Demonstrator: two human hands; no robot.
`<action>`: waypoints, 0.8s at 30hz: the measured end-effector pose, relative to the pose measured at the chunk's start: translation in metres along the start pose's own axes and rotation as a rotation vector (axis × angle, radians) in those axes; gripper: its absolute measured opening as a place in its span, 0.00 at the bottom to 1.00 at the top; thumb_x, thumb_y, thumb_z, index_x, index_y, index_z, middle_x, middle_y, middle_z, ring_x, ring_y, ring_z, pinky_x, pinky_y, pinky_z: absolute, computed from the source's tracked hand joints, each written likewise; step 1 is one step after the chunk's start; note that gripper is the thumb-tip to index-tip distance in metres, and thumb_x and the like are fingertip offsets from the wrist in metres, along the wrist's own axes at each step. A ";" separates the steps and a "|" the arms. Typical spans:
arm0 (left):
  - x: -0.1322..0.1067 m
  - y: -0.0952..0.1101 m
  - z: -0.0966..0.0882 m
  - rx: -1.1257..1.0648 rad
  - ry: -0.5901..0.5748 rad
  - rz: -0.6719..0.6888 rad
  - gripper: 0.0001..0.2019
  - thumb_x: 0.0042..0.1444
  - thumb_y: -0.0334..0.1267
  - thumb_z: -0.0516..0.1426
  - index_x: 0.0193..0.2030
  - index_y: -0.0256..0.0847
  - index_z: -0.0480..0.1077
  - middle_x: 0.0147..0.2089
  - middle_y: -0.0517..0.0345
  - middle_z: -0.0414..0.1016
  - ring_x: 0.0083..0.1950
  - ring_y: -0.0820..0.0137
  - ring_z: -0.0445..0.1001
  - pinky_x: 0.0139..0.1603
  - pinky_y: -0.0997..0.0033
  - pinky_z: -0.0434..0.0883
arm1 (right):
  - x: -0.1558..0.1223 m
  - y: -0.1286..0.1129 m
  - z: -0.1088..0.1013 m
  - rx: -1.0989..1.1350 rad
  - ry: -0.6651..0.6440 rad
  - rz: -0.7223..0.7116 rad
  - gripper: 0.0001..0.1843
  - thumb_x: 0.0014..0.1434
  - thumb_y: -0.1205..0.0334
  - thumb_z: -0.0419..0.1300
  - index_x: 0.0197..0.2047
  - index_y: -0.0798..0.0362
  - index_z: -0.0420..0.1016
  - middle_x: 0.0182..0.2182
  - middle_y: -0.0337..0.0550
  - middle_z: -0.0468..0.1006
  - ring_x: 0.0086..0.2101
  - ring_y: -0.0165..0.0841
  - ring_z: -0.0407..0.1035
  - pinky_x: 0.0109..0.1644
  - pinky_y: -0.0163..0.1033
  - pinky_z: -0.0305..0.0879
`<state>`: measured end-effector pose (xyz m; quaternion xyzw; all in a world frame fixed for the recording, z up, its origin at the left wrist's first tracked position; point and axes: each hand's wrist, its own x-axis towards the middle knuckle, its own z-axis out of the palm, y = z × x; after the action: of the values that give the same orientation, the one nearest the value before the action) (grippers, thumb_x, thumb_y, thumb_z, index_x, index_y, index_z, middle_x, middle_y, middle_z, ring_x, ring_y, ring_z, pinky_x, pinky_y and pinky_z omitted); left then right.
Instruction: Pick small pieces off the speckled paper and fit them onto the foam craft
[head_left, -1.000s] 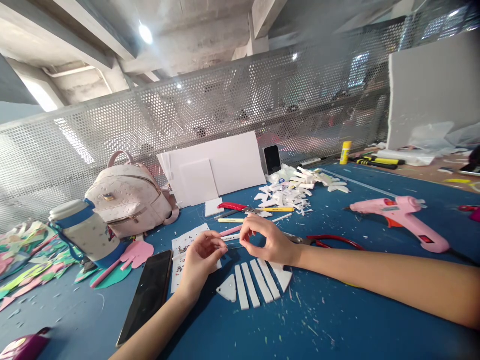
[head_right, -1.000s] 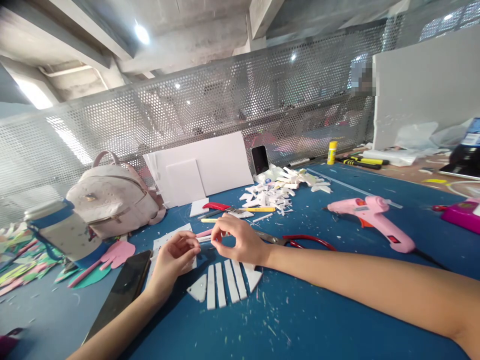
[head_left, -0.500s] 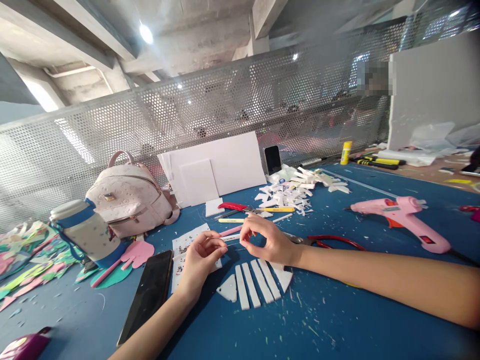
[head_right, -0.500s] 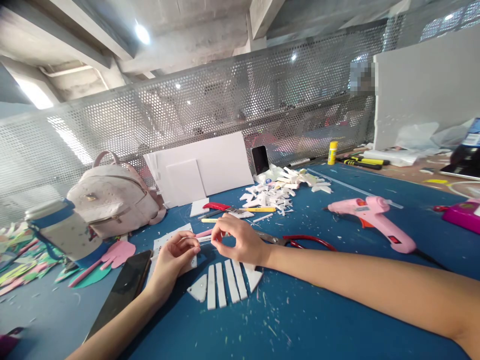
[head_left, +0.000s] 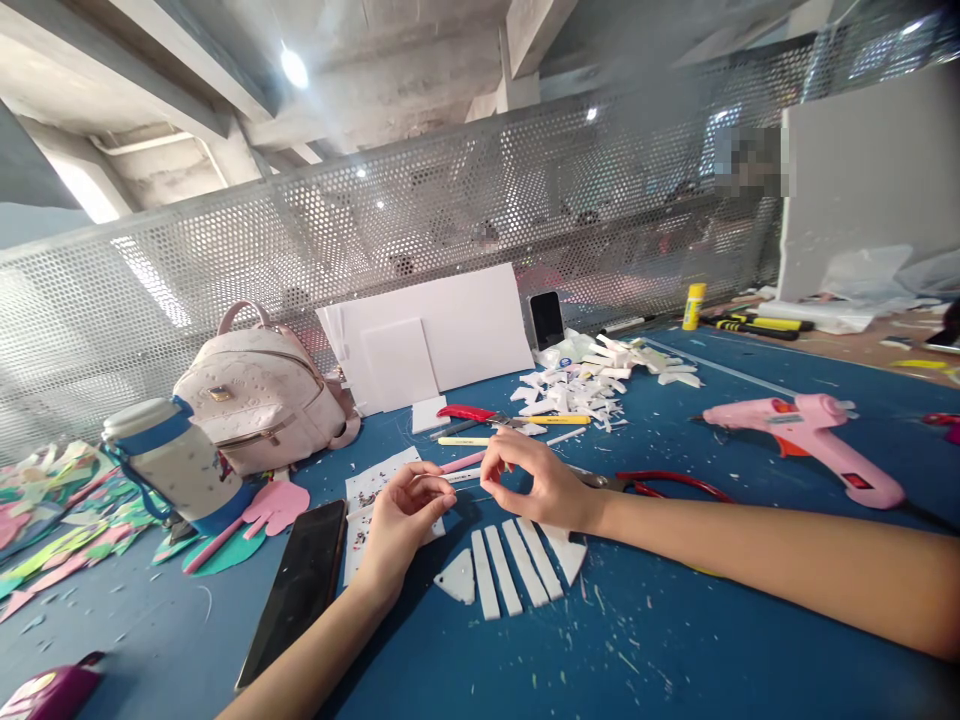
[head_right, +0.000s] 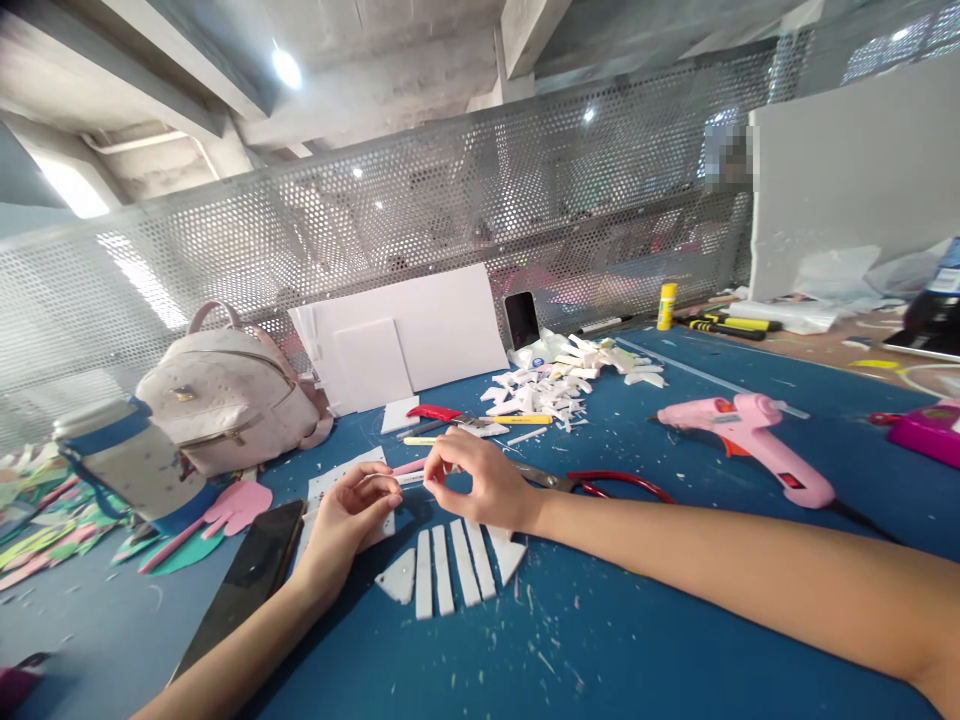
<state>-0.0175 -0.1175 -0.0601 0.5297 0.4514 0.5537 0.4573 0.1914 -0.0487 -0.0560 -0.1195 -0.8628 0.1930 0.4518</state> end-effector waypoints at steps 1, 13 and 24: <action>0.000 0.000 0.000 -0.001 -0.002 0.000 0.17 0.50 0.39 0.67 0.43 0.39 0.67 0.33 0.61 0.74 0.31 0.78 0.70 0.25 0.82 0.60 | 0.000 0.000 0.000 0.003 0.003 0.001 0.04 0.61 0.68 0.57 0.35 0.51 0.67 0.31 0.38 0.70 0.34 0.32 0.62 0.41 0.41 0.62; 0.001 -0.002 -0.001 -0.015 0.003 -0.006 0.18 0.49 0.39 0.68 0.42 0.39 0.67 0.32 0.61 0.75 0.31 0.78 0.70 0.27 0.82 0.62 | 0.000 0.000 0.000 0.010 0.007 -0.002 0.04 0.61 0.68 0.57 0.35 0.51 0.67 0.30 0.38 0.69 0.34 0.32 0.61 0.41 0.41 0.62; 0.000 0.000 0.001 -0.031 0.011 0.000 0.18 0.48 0.38 0.69 0.42 0.38 0.68 0.32 0.60 0.75 0.32 0.76 0.71 0.28 0.82 0.63 | -0.001 0.002 0.001 -0.005 -0.032 0.009 0.03 0.61 0.68 0.57 0.35 0.51 0.67 0.31 0.39 0.70 0.34 0.32 0.62 0.40 0.40 0.63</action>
<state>-0.0165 -0.1176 -0.0602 0.5194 0.4454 0.5636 0.4629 0.1916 -0.0479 -0.0578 -0.1216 -0.8699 0.1947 0.4367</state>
